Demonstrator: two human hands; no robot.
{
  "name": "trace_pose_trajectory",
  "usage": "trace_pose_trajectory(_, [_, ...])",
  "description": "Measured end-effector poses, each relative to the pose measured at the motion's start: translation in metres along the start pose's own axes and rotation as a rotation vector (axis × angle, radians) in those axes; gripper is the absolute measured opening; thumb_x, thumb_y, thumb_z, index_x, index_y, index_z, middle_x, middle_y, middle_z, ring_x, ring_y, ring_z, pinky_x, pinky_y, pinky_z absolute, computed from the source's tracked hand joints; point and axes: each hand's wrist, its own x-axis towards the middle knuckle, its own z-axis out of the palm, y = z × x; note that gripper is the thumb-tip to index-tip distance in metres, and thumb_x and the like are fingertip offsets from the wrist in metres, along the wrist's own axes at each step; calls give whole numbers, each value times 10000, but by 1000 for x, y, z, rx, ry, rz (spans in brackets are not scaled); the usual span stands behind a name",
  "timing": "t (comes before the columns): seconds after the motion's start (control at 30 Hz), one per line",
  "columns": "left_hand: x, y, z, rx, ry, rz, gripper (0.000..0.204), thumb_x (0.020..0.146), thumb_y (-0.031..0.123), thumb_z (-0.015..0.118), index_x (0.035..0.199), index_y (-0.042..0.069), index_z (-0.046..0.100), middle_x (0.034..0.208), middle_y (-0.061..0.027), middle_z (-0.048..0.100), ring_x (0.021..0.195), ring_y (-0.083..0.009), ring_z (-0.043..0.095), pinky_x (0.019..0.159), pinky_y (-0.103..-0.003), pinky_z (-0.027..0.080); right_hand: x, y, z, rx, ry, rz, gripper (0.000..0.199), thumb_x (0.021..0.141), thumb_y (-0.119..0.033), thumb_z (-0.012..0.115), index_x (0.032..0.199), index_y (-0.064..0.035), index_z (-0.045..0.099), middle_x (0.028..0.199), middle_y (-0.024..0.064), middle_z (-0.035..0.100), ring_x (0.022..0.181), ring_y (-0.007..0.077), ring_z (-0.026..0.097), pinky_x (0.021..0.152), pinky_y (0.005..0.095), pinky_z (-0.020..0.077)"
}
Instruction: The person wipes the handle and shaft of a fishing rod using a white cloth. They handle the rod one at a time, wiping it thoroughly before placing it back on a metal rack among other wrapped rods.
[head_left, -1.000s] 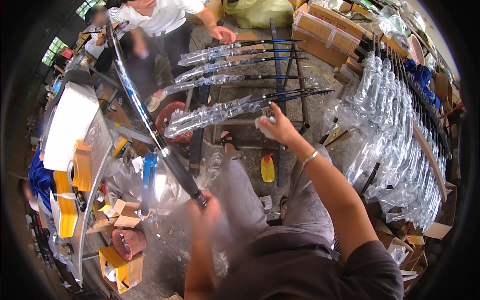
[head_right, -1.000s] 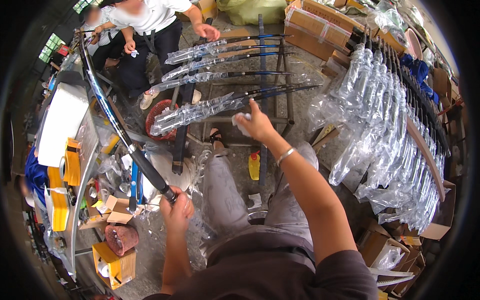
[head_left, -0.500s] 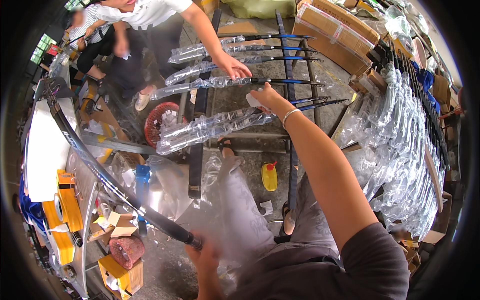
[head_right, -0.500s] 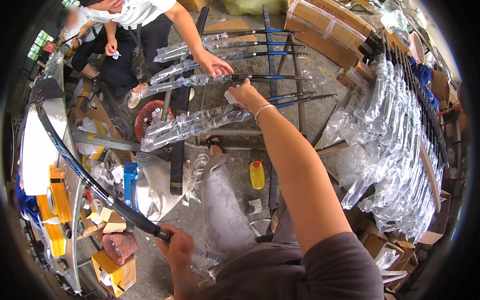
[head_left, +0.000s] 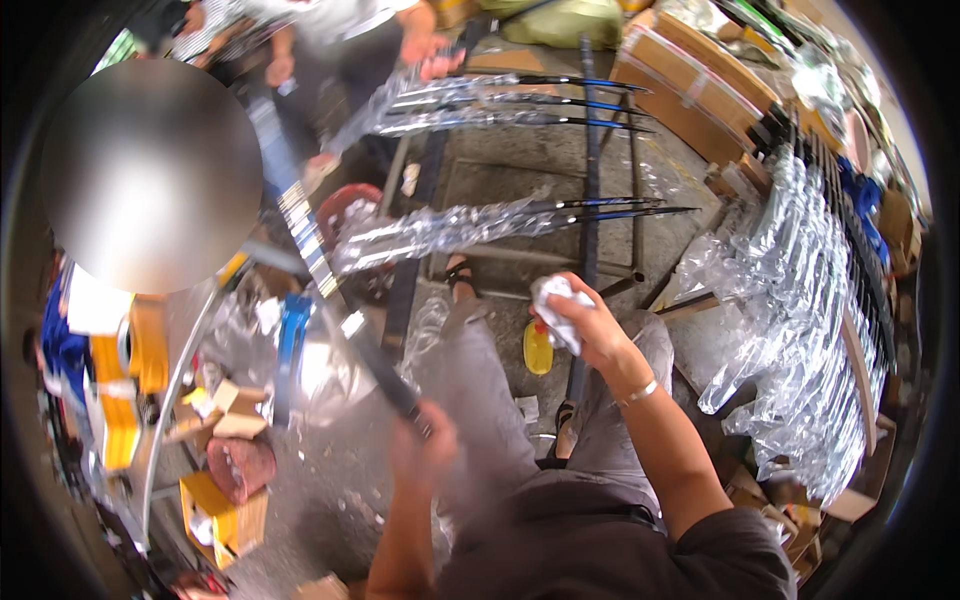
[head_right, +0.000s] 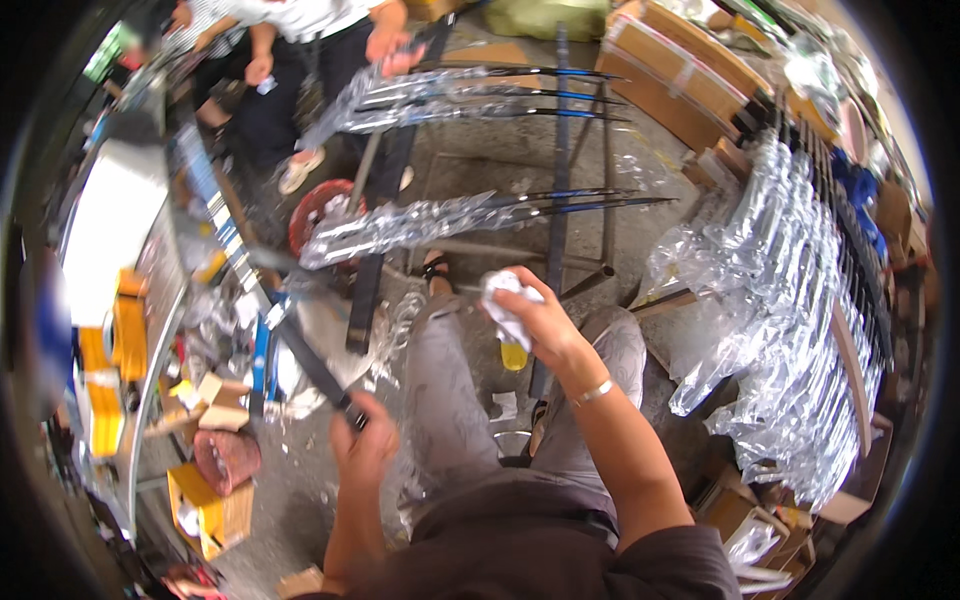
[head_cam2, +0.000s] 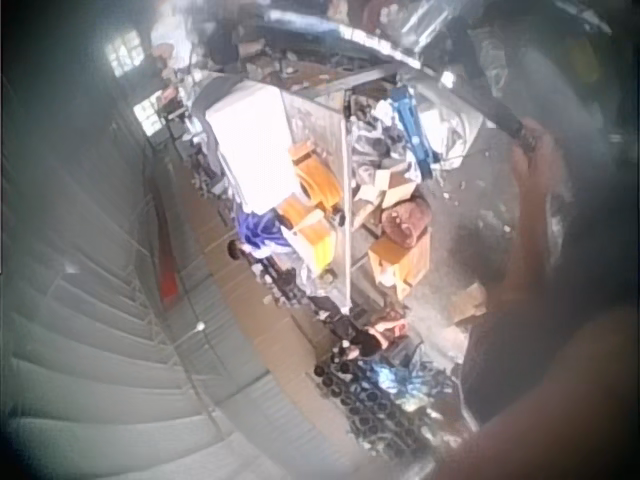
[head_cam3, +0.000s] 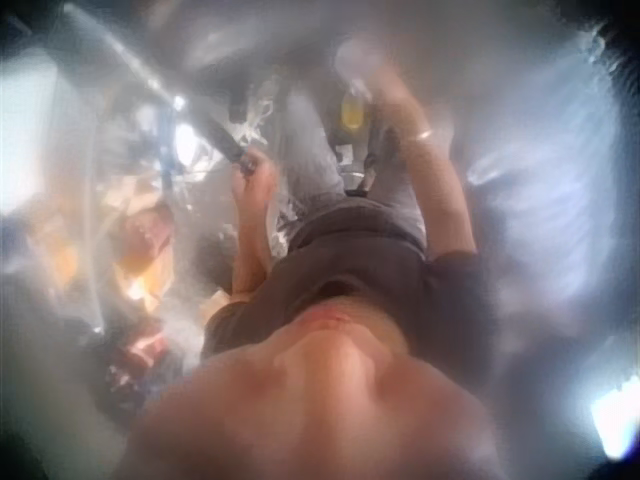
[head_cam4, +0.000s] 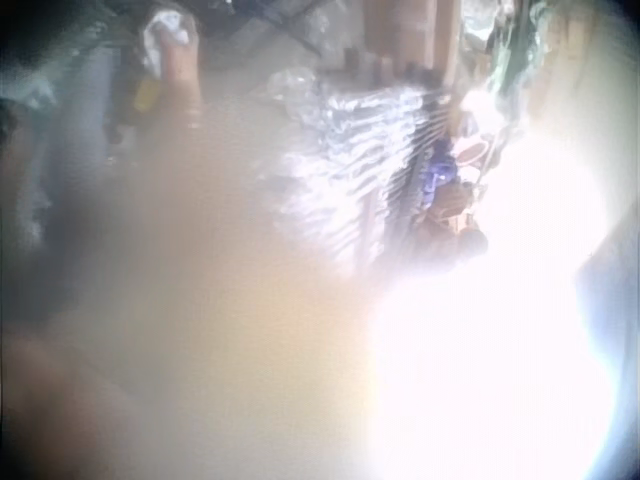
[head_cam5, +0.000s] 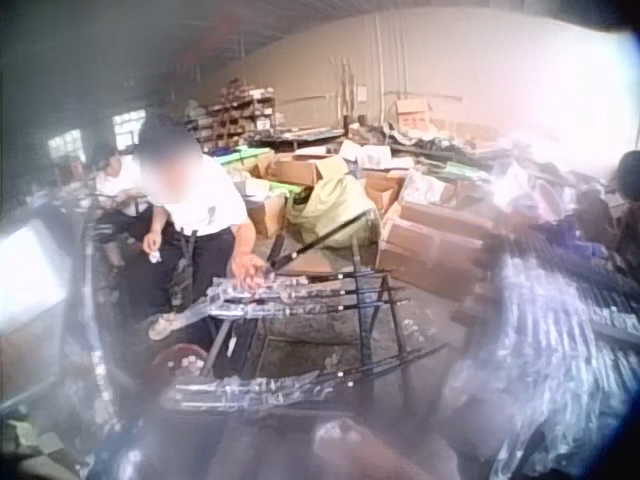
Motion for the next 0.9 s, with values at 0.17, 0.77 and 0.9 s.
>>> trace_pose_trajectory(0.17, [7, 21, 42, 65, -283, 3, 175, 925, 170, 485, 1031, 34, 454, 665, 4, 430, 490, -55, 369, 441, -207, 304, -70, -14, 10, 229, -102, -68, 340, 922, -224, 503, 1190, -15, 498, 1093, 129, 617, 907, 223, 622, 794, 310, 510])
trace_pose_trajectory(0.77, [-35, 26, 111, 951, -2, 685, 278, 869, 130, 567, 1102, 7, 477, 821, -196, 599, 725, -404, 587, 622, -421, 453, -114, -59, 121, -674, 215, -1038, 198, 907, -157, 536, 988, 23, 524, 781, 44, 578, 708, 98, 529, 618, 247, 448])
trace_pose_trajectory(0.9, [-40, 33, 112, 875, -67, 596, 282, 887, 152, 556, 1116, 8, 476, 802, -172, 587, 691, -355, 577, 625, -394, 448, -120, -82, 126, -617, 154, -915, 225, 920, -197, 531, 983, 18, 538, 742, 27, 579, 658, 79, 519, 579, 234, 438])
